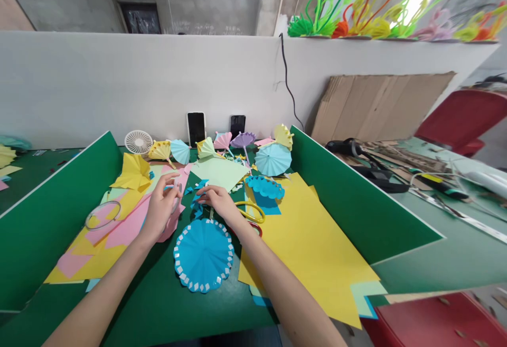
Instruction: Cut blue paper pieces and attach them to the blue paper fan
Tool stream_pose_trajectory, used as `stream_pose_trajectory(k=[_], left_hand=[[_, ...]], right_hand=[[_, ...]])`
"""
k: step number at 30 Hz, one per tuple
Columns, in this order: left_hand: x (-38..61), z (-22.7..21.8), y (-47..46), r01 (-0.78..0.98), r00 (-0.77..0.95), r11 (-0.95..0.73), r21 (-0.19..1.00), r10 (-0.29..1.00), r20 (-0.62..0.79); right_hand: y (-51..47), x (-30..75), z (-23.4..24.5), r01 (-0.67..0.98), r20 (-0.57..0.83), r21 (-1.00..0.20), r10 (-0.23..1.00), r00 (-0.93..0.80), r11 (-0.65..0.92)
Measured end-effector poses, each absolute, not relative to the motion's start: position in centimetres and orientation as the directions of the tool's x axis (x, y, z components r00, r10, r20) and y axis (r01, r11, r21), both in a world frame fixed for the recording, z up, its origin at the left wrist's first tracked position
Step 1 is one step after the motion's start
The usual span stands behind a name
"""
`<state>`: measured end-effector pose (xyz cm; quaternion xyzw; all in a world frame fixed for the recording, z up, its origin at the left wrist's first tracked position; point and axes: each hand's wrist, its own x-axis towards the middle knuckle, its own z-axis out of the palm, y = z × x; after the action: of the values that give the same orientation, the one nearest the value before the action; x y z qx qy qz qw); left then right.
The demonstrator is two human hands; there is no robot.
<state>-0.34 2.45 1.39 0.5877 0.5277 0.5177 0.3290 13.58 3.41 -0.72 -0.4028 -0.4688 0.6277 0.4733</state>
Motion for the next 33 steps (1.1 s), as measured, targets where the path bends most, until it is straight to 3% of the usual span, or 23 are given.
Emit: stream_pose_trajectory(k=[15,33], left_hand=[[0.3,0.7,2.3,0.368,0.116,-0.314,0.875,0.949,0.292],[0.6,0.0,2.6,0.454,0.165,-0.314,0.834,0.949,0.268]], right_hand=[[3.9,13.1,-1.8,-0.39,-0.057,-0.908,0.967,-0.247,-0.153],[3.7,12.9,-1.3,-0.216,0.006,-0.975,0.974,-0.225,-0.044]])
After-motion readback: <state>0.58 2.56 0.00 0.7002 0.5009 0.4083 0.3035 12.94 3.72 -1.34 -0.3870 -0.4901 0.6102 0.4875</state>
